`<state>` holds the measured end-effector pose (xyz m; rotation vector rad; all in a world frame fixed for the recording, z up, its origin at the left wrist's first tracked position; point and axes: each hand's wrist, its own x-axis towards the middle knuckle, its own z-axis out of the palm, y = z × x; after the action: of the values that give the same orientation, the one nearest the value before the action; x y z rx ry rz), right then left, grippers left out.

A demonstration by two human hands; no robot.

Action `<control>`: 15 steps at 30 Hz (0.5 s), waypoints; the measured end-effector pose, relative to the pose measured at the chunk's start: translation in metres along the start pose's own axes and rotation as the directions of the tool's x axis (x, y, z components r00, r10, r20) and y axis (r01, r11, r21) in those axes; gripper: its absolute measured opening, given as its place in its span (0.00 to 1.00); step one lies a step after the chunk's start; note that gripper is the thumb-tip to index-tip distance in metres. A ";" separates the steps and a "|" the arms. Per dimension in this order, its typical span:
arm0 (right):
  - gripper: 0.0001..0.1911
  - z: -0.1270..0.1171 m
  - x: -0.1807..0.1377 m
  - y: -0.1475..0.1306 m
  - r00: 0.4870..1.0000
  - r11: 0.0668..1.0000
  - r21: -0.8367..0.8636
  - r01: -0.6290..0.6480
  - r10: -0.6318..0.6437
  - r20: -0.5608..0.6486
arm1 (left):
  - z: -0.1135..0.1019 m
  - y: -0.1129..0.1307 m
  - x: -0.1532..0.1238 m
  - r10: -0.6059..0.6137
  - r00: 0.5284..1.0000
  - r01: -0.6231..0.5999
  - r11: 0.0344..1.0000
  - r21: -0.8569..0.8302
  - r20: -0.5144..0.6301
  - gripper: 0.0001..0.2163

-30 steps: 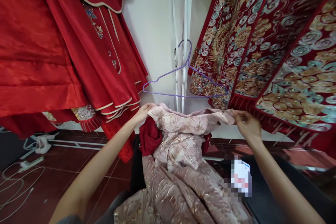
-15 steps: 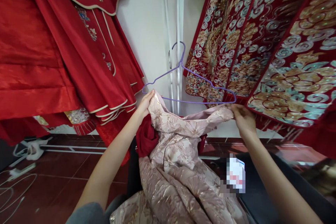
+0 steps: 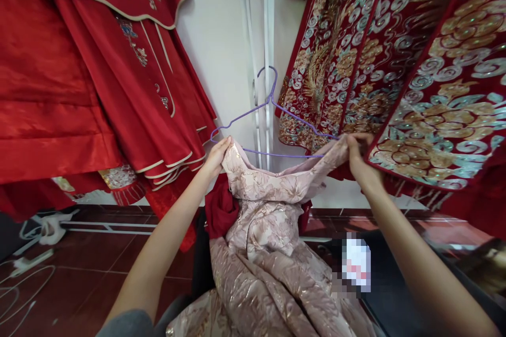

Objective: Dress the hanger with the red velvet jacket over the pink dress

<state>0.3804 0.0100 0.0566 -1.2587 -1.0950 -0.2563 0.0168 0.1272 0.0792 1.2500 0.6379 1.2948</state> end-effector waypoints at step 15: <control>0.10 0.046 0.041 -0.040 0.907 0.966 0.009 0.257 -0.244 0.342 | -0.043 0.014 -0.023 0.351 0.931 -0.236 0.785 0.573 -0.096 0.13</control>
<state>0.3496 0.0508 0.1096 -1.2201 -1.5631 -0.2575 -0.0330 0.1171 0.0735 1.7639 1.0475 1.5712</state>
